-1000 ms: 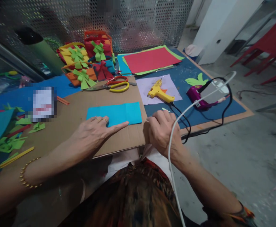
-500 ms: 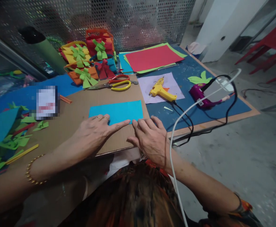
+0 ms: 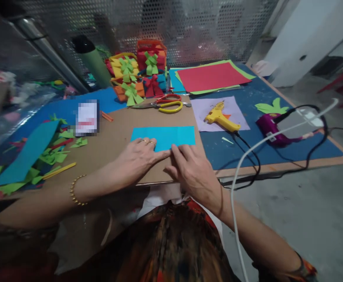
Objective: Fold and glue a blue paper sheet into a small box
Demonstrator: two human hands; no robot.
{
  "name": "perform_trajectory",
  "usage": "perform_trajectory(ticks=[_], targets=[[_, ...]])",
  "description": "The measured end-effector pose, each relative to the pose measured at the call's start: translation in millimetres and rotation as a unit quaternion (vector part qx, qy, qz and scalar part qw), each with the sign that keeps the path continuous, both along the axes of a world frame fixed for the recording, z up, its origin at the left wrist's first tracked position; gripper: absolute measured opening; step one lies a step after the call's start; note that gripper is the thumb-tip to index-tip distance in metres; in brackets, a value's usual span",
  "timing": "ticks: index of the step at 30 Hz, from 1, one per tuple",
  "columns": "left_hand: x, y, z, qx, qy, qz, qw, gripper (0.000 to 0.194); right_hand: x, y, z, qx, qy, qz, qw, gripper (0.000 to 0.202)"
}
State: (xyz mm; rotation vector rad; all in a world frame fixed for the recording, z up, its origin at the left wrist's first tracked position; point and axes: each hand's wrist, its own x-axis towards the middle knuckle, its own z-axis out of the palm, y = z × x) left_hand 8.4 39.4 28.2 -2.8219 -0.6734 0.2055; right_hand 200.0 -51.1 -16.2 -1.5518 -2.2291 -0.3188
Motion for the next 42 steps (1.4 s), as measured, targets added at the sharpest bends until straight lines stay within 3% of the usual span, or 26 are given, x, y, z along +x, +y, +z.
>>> perform_trajectory(ticks=[4,9,14,17,23,27,31,38,42], targets=[[-2.3,-0.6,-6.6,0.048,-0.009,0.006,0.999,0.057,-1.5,6.4,-11.6,0.022,-0.02,-0.025,0.999,0.062],[-28.9,4.5,-15.8,0.061,-0.077,0.037,0.995,0.032,0.5,6.6,-2.5,0.028,-0.098,0.026,0.994,0.045],[-64.5,-6.9,-32.4,0.02,-0.217,0.025,0.976,0.036,2.2,8.4,0.3,0.021,-0.112,0.034,0.993,0.044],[-72.3,-18.5,-43.3,0.029,-0.233,0.03,0.972,0.042,2.7,8.6,-2.0,0.03,-0.113,0.035,0.992,0.046],[-68.4,-29.4,-48.3,0.061,-0.244,0.065,0.966,0.043,2.5,7.7,-2.1,0.049,-0.129,0.031,0.99,0.047],[-63.5,-33.9,-48.8,0.06,-0.238,0.078,0.966,0.07,2.5,7.7,-2.1,0.053,-0.132,0.033,0.989,0.049],[-59.8,-36.5,-55.1,0.049,-0.241,0.111,0.963,0.085,3.4,8.6,-3.0,0.058,-0.124,0.042,0.99,0.051],[-57.2,-38.2,-53.9,0.046,-0.239,0.129,0.961,0.086,3.0,9.1,-2.5,0.05,-0.113,0.037,0.992,0.049],[-53.4,-38.9,-51.0,0.085,-0.242,0.132,0.957,0.086,3.0,8.7,-2.5,0.041,-0.109,0.03,0.993,0.048]])
